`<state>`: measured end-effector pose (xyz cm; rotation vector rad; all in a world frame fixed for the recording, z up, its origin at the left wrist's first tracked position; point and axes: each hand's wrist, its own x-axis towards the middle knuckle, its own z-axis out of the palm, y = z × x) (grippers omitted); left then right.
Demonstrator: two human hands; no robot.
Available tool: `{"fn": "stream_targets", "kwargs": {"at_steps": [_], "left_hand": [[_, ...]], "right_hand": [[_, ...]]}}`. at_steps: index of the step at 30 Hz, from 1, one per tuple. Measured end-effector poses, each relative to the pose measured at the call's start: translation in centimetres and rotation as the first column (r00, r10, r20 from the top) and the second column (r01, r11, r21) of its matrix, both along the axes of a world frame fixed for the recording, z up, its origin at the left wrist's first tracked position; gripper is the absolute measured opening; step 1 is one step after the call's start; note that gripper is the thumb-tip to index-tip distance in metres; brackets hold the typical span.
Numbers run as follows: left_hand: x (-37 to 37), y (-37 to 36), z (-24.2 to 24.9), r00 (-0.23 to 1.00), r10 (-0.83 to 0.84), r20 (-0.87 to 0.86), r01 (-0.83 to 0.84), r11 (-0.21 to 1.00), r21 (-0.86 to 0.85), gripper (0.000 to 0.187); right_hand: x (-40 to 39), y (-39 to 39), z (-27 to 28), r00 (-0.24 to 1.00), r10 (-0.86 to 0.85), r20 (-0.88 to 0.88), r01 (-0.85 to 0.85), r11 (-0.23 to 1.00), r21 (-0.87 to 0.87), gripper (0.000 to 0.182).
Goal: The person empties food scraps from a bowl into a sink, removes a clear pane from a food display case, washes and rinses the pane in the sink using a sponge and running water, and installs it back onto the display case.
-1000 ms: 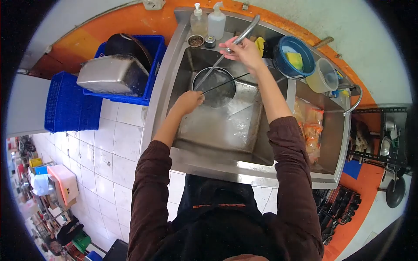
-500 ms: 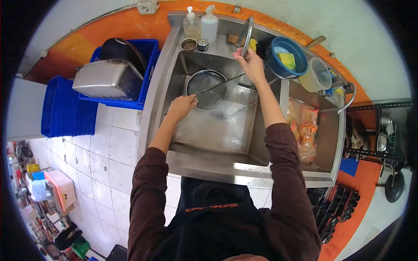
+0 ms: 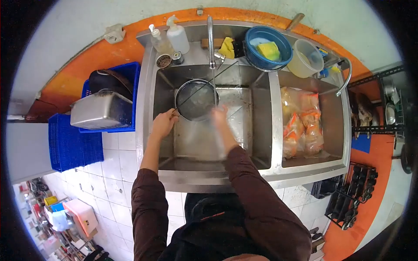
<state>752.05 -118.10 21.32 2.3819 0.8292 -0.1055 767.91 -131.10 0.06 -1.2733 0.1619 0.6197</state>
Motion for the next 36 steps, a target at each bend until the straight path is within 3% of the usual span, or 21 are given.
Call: {"fn": "stream_targets", "kwargs": {"at_steps": [1, 2, 3, 5, 8, 12, 14, 18, 20, 22, 27, 29, 31, 33, 35, 36], "left_hand": [[0.1, 0.2, 0.0, 1.0, 0.013, 0.005, -0.012, 0.999, -0.047, 0.022], [0.2, 0.3, -0.1, 1.0, 0.028, 0.012, -0.027, 0.995, -0.095, 0.021], [0.2, 0.3, -0.2, 1.0, 0.029, 0.011, -0.028, 0.995, -0.096, 0.021], [0.0, 0.4, -0.3, 1.0, 0.016, 0.012, -0.015, 0.995, -0.094, 0.022], [-0.1, 0.5, -0.8, 1.0, 0.01, 0.018, -0.01, 1.0, -0.008, 0.025], [-0.2, 1.0, -1.1, 1.0, 0.003, 0.015, -0.003, 1.0, -0.016, 0.027], [-0.1, 1.0, -1.0, 0.999, -0.014, -0.032, 0.014, 1.0, 0.021, 0.028], [0.0, 1.1, -0.7, 0.998, -0.028, 0.05, 0.029, 1.0, -0.007, 0.027], [0.0, 1.3, -0.2, 1.0, -0.022, 0.02, 0.023, 0.997, -0.068, 0.026], [0.1, 0.9, 0.2, 0.999, -0.016, -0.029, 0.015, 0.999, -0.035, 0.026], [-0.2, 1.2, -1.0, 0.998, 0.016, -0.053, -0.017, 1.0, -0.014, 0.027], [-0.4, 1.1, -0.8, 0.999, -0.005, -0.038, 0.005, 1.0, 0.002, 0.029], [-0.5, 1.0, -1.1, 0.999, 0.001, -0.037, -0.001, 1.0, 0.012, 0.029], [-0.6, 0.5, -0.9, 0.999, 0.004, -0.039, -0.004, 1.0, 0.017, 0.03], [-0.4, -0.1, 0.2, 0.999, 0.033, -0.011, -0.031, 0.994, 0.1, 0.028], [-0.4, -0.1, 0.0, 0.999, 0.036, -0.008, -0.035, 0.994, 0.099, 0.028]], "right_hand": [[-0.1, 0.1, -1.2, 0.997, -0.016, 0.075, 0.014, 1.0, 0.016, 0.055], [0.0, -0.1, 1.9, 0.99, -0.053, -0.132, 0.038, 0.993, -0.11, 0.057], [0.1, -0.2, 1.5, 0.99, -0.053, -0.133, 0.038, 0.993, -0.111, 0.057], [0.1, -0.3, 0.9, 0.989, -0.047, -0.14, 0.052, 0.998, 0.026, 0.059], [-0.1, -0.2, 1.1, 0.985, -0.099, -0.14, 0.11, 0.991, 0.07, 0.056], [-0.4, -0.3, 2.2, 0.978, -0.109, -0.178, 0.124, 0.99, 0.072, 0.055], [-0.1, -0.6, 2.2, 0.97, -0.082, -0.23, 0.128, 0.972, 0.197, 0.058], [-0.1, -0.1, 2.7, 0.986, -0.029, -0.163, 0.053, 0.988, 0.147, 0.058], [-0.1, 0.1, 3.7, 0.988, -0.026, -0.15, 0.026, 1.0, -0.007, 0.056], [0.2, 0.0, 1.0, 0.983, -0.047, -0.176, 0.057, 0.997, 0.052, 0.055], [0.7, -0.9, 2.8, 0.99, -0.013, -0.139, 0.03, 0.992, 0.122, 0.046], [1.5, -0.9, 3.8, 0.971, 0.124, 0.203, -0.074, 0.968, -0.24, 0.025], [4.3, 0.4, 4.6, 0.847, -0.047, 0.53, 0.147, 0.978, -0.148, 0.006], [5.9, 1.7, 13.9, 0.777, -0.152, 0.611, 0.289, 0.948, -0.131, 0.01], [7.5, 4.0, 19.8, 0.621, -0.173, 0.764, 0.183, 0.98, 0.073, 0.016], [8.5, 5.2, 21.4, 0.626, -0.039, 0.779, 0.048, 0.999, 0.011, 0.021]]}}
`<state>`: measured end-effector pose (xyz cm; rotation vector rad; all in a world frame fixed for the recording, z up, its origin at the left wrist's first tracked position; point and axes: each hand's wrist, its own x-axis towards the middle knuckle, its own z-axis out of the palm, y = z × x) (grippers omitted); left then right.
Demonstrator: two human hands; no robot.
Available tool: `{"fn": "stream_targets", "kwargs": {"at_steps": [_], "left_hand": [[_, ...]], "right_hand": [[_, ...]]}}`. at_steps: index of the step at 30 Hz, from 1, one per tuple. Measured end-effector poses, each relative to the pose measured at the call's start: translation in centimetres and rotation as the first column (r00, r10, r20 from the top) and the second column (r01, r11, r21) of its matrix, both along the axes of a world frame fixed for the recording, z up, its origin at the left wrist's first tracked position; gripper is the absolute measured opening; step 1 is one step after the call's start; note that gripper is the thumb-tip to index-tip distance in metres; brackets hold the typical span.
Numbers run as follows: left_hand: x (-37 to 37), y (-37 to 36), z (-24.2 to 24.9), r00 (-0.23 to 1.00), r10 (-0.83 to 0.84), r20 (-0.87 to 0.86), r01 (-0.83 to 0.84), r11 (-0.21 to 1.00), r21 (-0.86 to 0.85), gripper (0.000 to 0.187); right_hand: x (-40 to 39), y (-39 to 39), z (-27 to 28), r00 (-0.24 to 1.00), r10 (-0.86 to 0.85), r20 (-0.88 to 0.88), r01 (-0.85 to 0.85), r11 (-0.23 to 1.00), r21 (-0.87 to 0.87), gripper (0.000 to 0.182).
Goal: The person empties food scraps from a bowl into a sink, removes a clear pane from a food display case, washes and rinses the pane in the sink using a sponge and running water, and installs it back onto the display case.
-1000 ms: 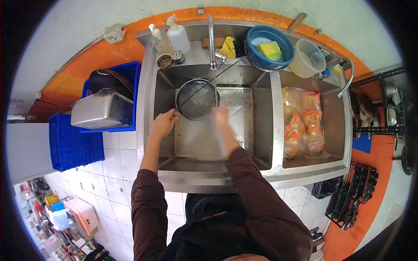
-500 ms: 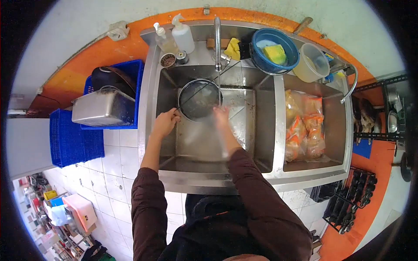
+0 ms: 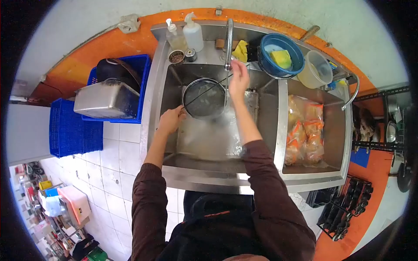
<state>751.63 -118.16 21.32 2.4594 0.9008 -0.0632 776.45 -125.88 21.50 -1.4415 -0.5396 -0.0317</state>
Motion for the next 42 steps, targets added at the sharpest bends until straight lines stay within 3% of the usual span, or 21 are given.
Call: {"fn": "stream_targets", "kwargs": {"at_steps": [1, 2, 4, 6, 9, 11, 13, 14, 15, 17, 18, 19, 20, 23, 31, 35, 37, 38, 40, 41, 42], "left_hand": [[-0.1, 0.1, -0.4, 1.0, -0.015, 0.01, 0.016, 1.0, -0.004, 0.026], [-0.2, 0.1, -0.6, 0.999, -0.03, 0.021, 0.03, 1.0, -0.008, 0.025], [-0.2, -0.3, 0.2, 1.0, -0.028, 0.011, 0.028, 0.999, -0.024, 0.023], [-0.1, -0.8, 1.2, 1.0, -0.019, 0.001, 0.019, 0.999, -0.04, 0.021], [-0.5, -1.5, 1.4, 0.998, 0.019, 0.052, -0.019, 1.0, -0.004, 0.017], [-0.6, -1.2, 0.6, 0.997, 0.019, 0.076, -0.023, 0.999, 0.048, 0.016], [-0.4, -1.5, 1.1, 0.999, 0.024, 0.025, -0.025, 0.998, 0.058, 0.017], [-0.3, -1.6, 1.3, 0.999, 0.024, -0.034, -0.022, 0.998, 0.062, 0.018], [-0.3, -1.5, 1.3, 0.999, 0.028, -0.025, -0.026, 0.997, 0.066, 0.018], [-0.5, -1.5, 0.8, 0.997, 0.015, -0.072, -0.013, 0.999, 0.035, 0.031], [-0.6, -1.6, 0.5, 0.998, 0.019, -0.067, -0.016, 0.999, 0.039, 0.031], [-0.7, -1.7, 0.2, 0.999, 0.029, -0.044, -0.027, 0.999, 0.041, 0.03], [-0.8, -1.8, -0.1, 0.999, 0.037, -0.02, -0.036, 0.998, 0.043, 0.029], [-1.1, -1.8, -1.5, 0.999, 0.035, -0.006, -0.034, 0.997, 0.075, 0.029], [-1.2, -1.7, -1.4, 0.999, 0.05, -0.001, -0.05, 0.994, 0.102, 0.027], [-1.3, -2.0, -1.7, 0.999, 0.044, -0.003, -0.044, 0.996, 0.075, 0.025], [-1.4, -2.0, -2.1, 0.999, 0.054, 0.006, -0.055, 0.995, 0.083, 0.025], [-1.5, -2.2, -2.4, 0.998, 0.064, 0.019, -0.066, 0.993, 0.1, 0.025], [-1.4, -2.5, -1.8, 0.998, 0.06, 0.031, -0.061, 0.997, 0.052, 0.026], [-1.4, -2.4, -1.8, 0.999, 0.037, -0.001, -0.037, 0.996, 0.082, 0.026], [-1.3, -2.4, -1.8, 0.999, 0.014, -0.035, -0.01, 0.994, 0.113, 0.026]], "right_hand": [[0.6, 0.8, 1.5, 0.991, 0.137, 0.009, -0.136, 0.989, -0.064, 0.025], [0.6, 0.6, 3.3, 0.99, 0.143, 0.013, -0.142, 0.988, -0.065, 0.025], [0.5, 0.0, 6.3, 0.764, 0.537, -0.358, -0.511, 0.842, 0.174, 0.033], [0.1, -0.8, 5.8, 0.794, 0.482, -0.37, -0.451, 0.876, 0.172, 0.036], [-0.4, -2.9, 4.9, 0.714, 0.583, -0.388, -0.485, 0.811, 0.326, 0.037], [-1.1, -3.6, 3.1, 0.65, 0.483, -0.587, -0.348, 0.875, 0.336, 0.039], [-2.1, -4.3, -2.9, 0.75, 0.305, -0.587, -0.253, 0.952, 0.171, 0.042], [-2.2, -4.1, -9.3, 0.921, -0.077, -0.381, -0.008, 0.976, -0.219, 0.038], [-3.1, -5.5, -10.8, 0.978, -0.152, -0.14, 0.033, 0.782, -0.622, 0.031], [-5.2, -7.3, -11.8, 0.993, -0.098, 0.064, 0.103, 0.475, -0.874, 0.026], [-4.9, -8.2, -13.7, 0.998, 0.053, -0.021, -0.036, 0.297, -0.954, 0.026], [-4.1, -9.2, -15.9, 0.975, 0.18, -0.132, -0.15, 0.089, -0.985, 0.025], [-3.9, -10.2, -17.0, 0.975, 0.181, -0.126, -0.144, 0.094, -0.985, 0.025], [-2.8, -11.5, -18.5, 0.786, 0.606, -0.123, 0.121, -0.346, -0.931, 0.018], [-2.7, -7.0, -12.0, 0.919, 0.379, 0.107, 0.104, 0.029, -0.994, 0.017], [-3.9, -7.5, -7.3, 0.92, 0.389, -0.049, -0.099, 0.109, -0.989, 0.017], [-2.5, -6.8, -9.5, 0.806, 0.426, -0.411, -0.413, -0.094, -0.906, 0.015], [-1.6, -6.6, -11.2, 0.587, 0.384, -0.713, -0.661, -0.282, -0.696, 0.014], [-1.5, -8.2, -12.3, 0.296, 0.262, -0.919, -0.808, -0.444, -0.387, 0.015], [-2.1, -9.1, -12.2, 0.197, 0.111, -0.974, -0.977, 0.107, -0.185, 0.018], [-2.5, -9.9, -12.1, 0.027, 0.047, -0.999, -0.763, 0.646, 0.01, 0.031]]}}
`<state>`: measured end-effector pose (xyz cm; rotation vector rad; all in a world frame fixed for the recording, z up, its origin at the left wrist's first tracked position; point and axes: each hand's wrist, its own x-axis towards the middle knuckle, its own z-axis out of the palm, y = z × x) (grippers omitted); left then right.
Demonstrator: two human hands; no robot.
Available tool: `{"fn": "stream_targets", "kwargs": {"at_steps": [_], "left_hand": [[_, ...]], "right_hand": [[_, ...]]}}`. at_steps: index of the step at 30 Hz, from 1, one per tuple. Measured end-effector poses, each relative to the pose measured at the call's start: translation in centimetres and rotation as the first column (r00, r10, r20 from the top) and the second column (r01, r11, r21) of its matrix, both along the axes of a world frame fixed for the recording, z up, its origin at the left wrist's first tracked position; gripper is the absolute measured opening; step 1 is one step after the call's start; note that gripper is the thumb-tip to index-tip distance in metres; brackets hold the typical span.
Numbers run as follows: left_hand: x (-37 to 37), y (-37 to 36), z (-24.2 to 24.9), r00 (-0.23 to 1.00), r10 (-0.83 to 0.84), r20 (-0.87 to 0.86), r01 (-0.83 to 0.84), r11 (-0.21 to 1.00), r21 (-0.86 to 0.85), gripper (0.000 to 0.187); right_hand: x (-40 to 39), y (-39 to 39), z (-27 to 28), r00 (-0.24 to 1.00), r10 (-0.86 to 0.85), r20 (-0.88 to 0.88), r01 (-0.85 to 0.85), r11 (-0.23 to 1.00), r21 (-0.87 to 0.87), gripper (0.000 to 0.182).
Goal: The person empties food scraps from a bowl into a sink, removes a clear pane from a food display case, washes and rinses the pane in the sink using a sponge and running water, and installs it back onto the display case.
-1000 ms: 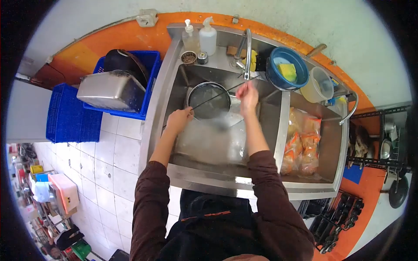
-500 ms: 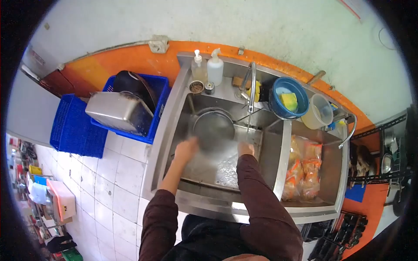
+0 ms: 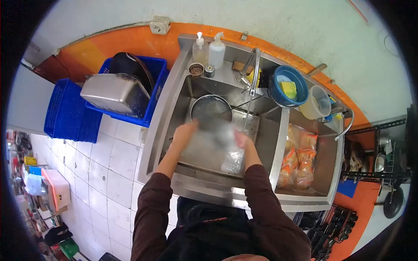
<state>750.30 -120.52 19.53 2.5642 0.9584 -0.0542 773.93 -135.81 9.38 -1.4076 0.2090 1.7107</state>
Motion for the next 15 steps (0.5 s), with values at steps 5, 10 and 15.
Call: {"fn": "stream_targets", "kwargs": {"at_steps": [5, 10, 15], "left_hand": [[0.3, -0.9, 2.2, 1.0, 0.008, -0.012, -0.008, 1.0, -0.021, 0.022], [-1.5, 0.2, -0.5, 0.98, -0.166, 0.11, 0.177, 0.979, -0.101, 0.026], [-6.3, 0.8, 2.5, 0.971, -0.112, 0.21, 0.168, 0.948, -0.271, 0.021]], "right_hand": [[-2.5, -0.7, 3.1, 0.777, -0.58, -0.245, 0.616, 0.782, 0.1, 0.02], [-2.4, -1.4, 6.0, 0.798, -0.599, -0.066, 0.601, 0.784, 0.155, 0.014], [2.1, -2.1, 7.9, 0.282, -0.004, 0.959, -0.106, 0.994, 0.035, 0.051]]}}
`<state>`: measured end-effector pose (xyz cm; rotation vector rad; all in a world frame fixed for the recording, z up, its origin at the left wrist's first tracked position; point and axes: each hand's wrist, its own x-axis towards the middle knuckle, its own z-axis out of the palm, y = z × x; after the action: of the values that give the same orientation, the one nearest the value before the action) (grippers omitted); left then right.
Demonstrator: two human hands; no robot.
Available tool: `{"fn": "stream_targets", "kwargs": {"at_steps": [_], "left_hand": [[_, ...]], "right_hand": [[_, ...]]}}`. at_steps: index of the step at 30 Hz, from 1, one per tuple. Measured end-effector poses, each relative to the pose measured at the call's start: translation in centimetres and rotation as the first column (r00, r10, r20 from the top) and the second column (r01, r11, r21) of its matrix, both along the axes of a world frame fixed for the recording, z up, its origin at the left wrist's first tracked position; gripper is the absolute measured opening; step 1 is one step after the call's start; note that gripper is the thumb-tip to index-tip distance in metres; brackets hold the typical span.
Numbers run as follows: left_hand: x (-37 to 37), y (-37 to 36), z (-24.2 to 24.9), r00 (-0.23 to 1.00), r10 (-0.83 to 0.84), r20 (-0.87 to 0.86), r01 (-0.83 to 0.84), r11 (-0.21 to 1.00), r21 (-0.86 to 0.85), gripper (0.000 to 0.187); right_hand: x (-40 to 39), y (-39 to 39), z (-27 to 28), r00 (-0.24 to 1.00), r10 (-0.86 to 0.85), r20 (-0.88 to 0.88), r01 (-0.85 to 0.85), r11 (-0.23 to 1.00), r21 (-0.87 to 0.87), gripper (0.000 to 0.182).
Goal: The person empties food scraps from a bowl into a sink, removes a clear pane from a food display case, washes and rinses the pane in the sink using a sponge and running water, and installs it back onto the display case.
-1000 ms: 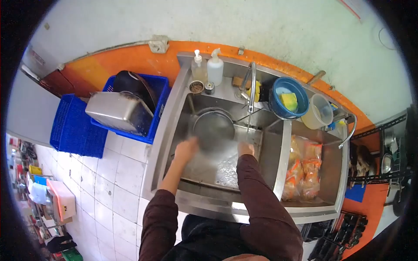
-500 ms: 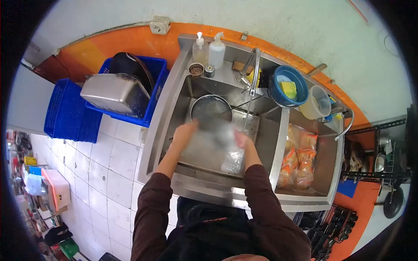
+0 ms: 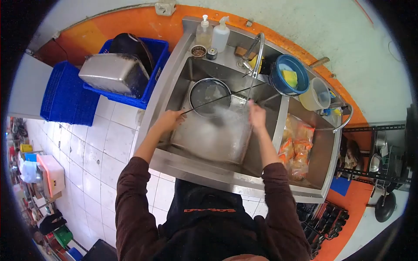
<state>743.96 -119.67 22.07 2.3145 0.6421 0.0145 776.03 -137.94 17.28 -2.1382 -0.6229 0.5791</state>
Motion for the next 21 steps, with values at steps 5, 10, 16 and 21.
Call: {"fn": "stream_targets", "kwargs": {"at_steps": [5, 10, 16, 21], "left_hand": [[-1.1, -0.6, 0.7, 0.998, 0.054, -0.01, -0.055, 0.996, -0.073, 0.02], [-0.4, -1.1, 0.7, 0.994, 0.046, -0.098, -0.037, 0.995, 0.096, 0.022], [3.8, -2.2, 1.9, 0.993, 0.049, -0.106, -0.039, 0.995, 0.096, 0.032], [7.0, -2.3, 0.9, 0.996, 0.089, 0.015, -0.09, 0.995, 0.053, 0.038]], "right_hand": [[3.7, 6.7, 12.2, 0.943, 0.066, 0.325, -0.17, 0.938, 0.302, 0.041], [2.0, 11.6, 18.1, 0.857, 0.505, -0.101, -0.462, 0.841, 0.282, 0.031], [-0.6, 13.7, 19.2, 0.785, 0.478, -0.395, -0.282, 0.843, 0.459, 0.029], [-2.5, 15.3, 16.9, 0.808, 0.428, -0.405, -0.114, 0.788, 0.605, 0.022]]}}
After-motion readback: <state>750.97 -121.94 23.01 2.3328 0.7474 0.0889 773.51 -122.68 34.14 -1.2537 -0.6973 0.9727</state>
